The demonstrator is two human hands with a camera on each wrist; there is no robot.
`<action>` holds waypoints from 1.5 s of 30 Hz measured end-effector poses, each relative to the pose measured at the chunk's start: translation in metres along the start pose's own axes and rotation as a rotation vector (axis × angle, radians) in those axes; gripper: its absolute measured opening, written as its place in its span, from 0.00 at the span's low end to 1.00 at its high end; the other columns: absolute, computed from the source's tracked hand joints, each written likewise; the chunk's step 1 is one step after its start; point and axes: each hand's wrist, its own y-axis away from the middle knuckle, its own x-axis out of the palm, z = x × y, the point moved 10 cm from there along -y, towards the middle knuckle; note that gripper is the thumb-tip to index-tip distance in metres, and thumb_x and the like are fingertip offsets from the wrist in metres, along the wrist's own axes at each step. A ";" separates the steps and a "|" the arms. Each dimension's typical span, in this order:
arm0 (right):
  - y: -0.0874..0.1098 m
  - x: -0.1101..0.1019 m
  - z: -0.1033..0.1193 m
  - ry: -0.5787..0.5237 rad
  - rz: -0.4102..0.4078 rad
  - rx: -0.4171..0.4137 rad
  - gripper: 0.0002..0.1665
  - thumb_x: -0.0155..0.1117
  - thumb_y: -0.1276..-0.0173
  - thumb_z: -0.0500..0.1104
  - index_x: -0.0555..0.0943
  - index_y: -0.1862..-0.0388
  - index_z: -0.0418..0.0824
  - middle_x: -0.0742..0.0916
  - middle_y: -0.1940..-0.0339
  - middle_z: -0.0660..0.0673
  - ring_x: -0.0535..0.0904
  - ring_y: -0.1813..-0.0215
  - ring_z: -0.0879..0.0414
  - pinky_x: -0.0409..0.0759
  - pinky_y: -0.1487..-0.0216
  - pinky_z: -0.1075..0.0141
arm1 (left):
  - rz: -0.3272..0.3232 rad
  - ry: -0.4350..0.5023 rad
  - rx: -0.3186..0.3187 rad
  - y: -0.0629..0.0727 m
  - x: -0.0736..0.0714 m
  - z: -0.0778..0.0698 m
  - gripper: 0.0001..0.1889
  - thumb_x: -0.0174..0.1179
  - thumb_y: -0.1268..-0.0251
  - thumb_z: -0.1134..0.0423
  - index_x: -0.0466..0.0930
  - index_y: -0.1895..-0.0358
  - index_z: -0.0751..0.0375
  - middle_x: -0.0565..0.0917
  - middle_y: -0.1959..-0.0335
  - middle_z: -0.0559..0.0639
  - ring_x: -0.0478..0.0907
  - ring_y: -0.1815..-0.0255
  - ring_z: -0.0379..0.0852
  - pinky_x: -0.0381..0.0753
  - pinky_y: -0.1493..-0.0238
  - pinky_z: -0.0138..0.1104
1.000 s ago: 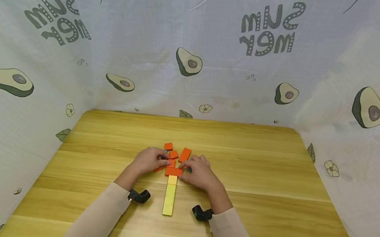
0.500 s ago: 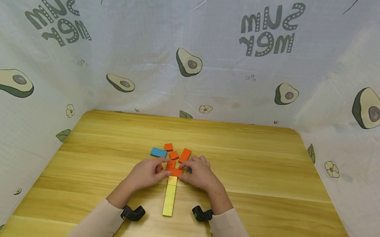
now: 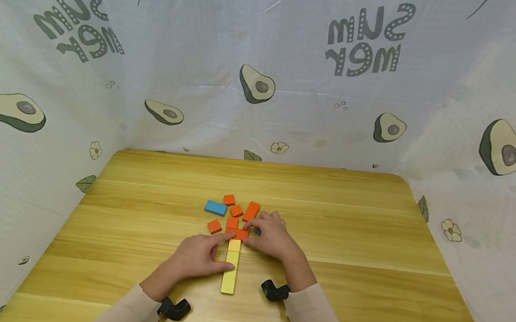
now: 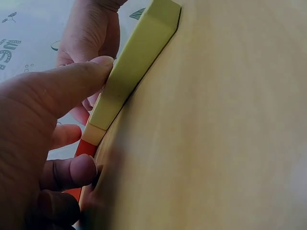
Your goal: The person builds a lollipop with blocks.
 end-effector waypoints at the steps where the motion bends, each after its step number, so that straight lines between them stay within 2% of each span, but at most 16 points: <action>1: 0.000 0.000 0.000 0.001 0.001 0.000 0.12 0.78 0.39 0.50 0.89 0.56 0.54 0.82 0.59 0.53 0.66 0.57 0.55 0.60 0.53 0.56 | -0.003 -0.002 0.003 0.000 0.000 0.000 0.41 0.65 0.44 0.27 0.74 0.28 0.41 0.67 0.88 0.36 0.63 0.85 0.35 0.64 0.81 0.31; 12: -0.002 0.000 0.006 -0.009 0.005 -0.022 0.12 0.78 0.39 0.50 0.88 0.56 0.53 0.83 0.57 0.51 0.65 0.57 0.55 0.60 0.52 0.55 | -0.033 -0.003 -0.001 0.003 -0.002 0.003 0.39 0.65 0.44 0.28 0.76 0.30 0.40 0.65 0.89 0.35 0.62 0.86 0.34 0.62 0.81 0.31; 21: -0.003 -0.002 0.002 -0.015 -0.004 0.014 0.12 0.77 0.37 0.52 0.88 0.55 0.55 0.81 0.59 0.53 0.66 0.55 0.55 0.62 0.51 0.55 | -0.040 0.012 -0.001 0.004 -0.003 0.003 0.39 0.66 0.46 0.27 0.77 0.30 0.39 0.64 0.88 0.35 0.59 0.86 0.35 0.60 0.82 0.32; 26: -0.010 -0.010 0.003 -0.032 -0.088 0.061 0.10 0.74 0.34 0.52 0.88 0.57 0.52 0.79 0.63 0.49 0.66 0.57 0.53 0.62 0.55 0.58 | -0.039 0.004 -0.011 0.003 -0.002 0.003 0.40 0.65 0.46 0.26 0.77 0.30 0.38 0.65 0.87 0.36 0.61 0.85 0.35 0.61 0.81 0.31; 30: -0.024 -0.017 0.005 0.048 -0.185 0.081 0.13 0.74 0.34 0.53 0.88 0.57 0.48 0.79 0.64 0.46 0.66 0.57 0.50 0.63 0.56 0.59 | -0.031 0.000 -0.026 0.004 0.000 0.005 0.40 0.65 0.46 0.26 0.77 0.31 0.38 0.64 0.88 0.37 0.61 0.86 0.36 0.61 0.81 0.32; 33: -0.036 -0.018 0.004 0.130 -0.214 0.115 0.16 0.73 0.34 0.57 0.87 0.60 0.47 0.80 0.63 0.46 0.67 0.56 0.49 0.63 0.55 0.57 | -0.039 0.002 -0.018 0.004 0.000 0.005 0.40 0.65 0.46 0.26 0.77 0.31 0.38 0.64 0.88 0.37 0.60 0.86 0.35 0.62 0.81 0.31; 40: -0.060 -0.013 0.001 0.238 -0.150 0.171 0.21 0.69 0.33 0.65 0.85 0.66 0.49 0.79 0.62 0.45 0.67 0.56 0.47 0.64 0.54 0.55 | -0.082 -0.008 0.018 0.002 -0.003 0.006 0.39 0.66 0.48 0.26 0.78 0.32 0.37 0.64 0.87 0.36 0.62 0.85 0.34 0.62 0.80 0.30; 45: -0.068 -0.013 -0.005 0.248 -0.111 0.194 0.17 0.67 0.30 0.61 0.87 0.63 0.50 0.79 0.61 0.44 0.67 0.56 0.47 0.65 0.54 0.54 | -0.061 0.010 0.008 0.001 -0.001 0.007 0.39 0.66 0.47 0.26 0.78 0.32 0.37 0.64 0.88 0.35 0.60 0.87 0.34 0.60 0.82 0.31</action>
